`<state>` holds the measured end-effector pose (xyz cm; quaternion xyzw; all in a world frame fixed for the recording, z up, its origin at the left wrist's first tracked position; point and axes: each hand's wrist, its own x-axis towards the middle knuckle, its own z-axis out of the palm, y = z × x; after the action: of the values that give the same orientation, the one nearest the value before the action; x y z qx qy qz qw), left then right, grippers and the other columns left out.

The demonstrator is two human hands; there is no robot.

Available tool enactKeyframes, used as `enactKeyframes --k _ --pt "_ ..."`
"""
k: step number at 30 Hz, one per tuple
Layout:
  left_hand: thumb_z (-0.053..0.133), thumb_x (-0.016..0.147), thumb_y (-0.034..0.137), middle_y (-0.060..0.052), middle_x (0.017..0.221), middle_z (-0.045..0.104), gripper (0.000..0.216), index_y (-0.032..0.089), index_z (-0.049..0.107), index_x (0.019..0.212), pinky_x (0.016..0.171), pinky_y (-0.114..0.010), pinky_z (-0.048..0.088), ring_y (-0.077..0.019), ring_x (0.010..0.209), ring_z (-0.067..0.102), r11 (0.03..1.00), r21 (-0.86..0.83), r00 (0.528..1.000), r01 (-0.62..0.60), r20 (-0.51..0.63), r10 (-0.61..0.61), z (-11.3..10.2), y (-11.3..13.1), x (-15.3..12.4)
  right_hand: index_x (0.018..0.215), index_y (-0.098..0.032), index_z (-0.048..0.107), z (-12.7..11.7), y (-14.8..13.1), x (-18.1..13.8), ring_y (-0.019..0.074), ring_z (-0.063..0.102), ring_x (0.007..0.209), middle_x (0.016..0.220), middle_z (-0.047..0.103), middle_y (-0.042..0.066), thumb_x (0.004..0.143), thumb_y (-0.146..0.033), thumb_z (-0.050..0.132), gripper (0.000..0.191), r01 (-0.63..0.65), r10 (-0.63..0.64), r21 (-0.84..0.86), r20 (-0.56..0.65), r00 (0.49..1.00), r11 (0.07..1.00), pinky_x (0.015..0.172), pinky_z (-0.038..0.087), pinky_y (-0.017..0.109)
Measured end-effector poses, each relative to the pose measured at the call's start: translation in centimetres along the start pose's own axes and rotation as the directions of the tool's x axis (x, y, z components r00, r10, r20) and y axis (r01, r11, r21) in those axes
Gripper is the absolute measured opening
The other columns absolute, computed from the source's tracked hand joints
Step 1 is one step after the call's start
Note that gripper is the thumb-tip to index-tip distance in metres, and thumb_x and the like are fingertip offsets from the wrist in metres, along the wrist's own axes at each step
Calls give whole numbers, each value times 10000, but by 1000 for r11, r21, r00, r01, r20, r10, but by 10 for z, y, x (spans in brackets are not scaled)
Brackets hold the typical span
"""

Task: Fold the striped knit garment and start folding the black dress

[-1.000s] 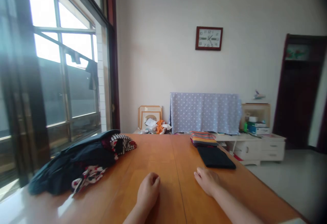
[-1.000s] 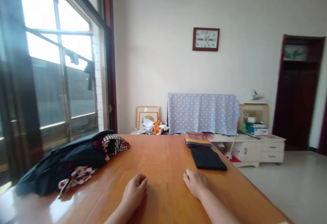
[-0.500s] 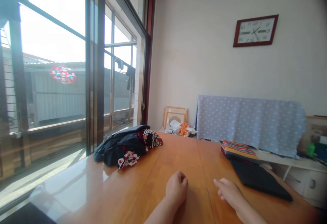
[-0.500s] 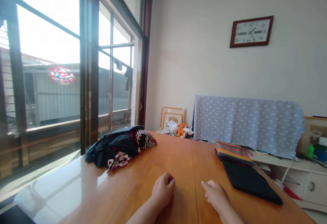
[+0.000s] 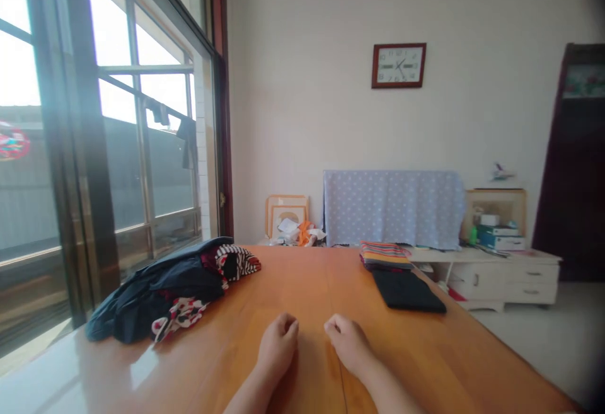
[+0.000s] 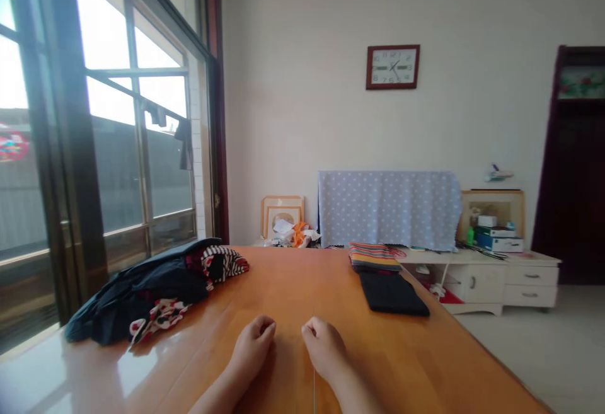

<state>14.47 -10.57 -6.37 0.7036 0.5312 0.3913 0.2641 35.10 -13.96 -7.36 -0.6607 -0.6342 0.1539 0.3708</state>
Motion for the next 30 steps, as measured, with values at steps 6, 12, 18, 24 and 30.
enactKeyframes --k 6,12,18,24,30 --pt "526 834 408 -4 679 633 248 184 630 847 641 -251 423 -175 685 606 993 -108 999 46 -2 -46 -3 9 -1 742 -204 588 -7 -3 -3 136 559 652 699 651 -9 914 -396 422 306 34 -34 21 15 999 999 628 368 216" --pt "529 777 370 -55 785 652 244 160 581 890 592 -244 438 -158 695 619 904 -350 965 245 -4 -262 -14 19 2 692 -215 540 -2 6 -2 151 541 636 631 592 -21 896 -425 430 312 73 -76 90 34 997 993 622 360 233" --pt "469 833 331 -99 868 678 260 130 596 939 621 -250 452 -167 748 651 937 -221 935 269 -174 -309 -51 0 24 679 -230 514 7 17 2 164 525 621 613 565 -21 884 -469 439 324 71 -78 123 58 995 990 610 355 245" --pt "536 796 257 -124 985 674 189 154 674 874 822 -313 457 -249 977 641 935 67 845 347 -454 -281 -132 -33 56 670 -230 524 11 21 3 168 521 614 605 572 -19 877 -506 449 353 55 -62 115 59 996 992 590 351 240" --pt "541 794 327 -148 1203 597 327 201 704 1047 958 -408 434 -322 1116 585 854 264 764 448 -610 -212 -210 -44 73 655 -234 538 11 15 3 176 535 616 607 602 -6 881 -471 464 336 22 -25 63 47 999 998 586 338 248"
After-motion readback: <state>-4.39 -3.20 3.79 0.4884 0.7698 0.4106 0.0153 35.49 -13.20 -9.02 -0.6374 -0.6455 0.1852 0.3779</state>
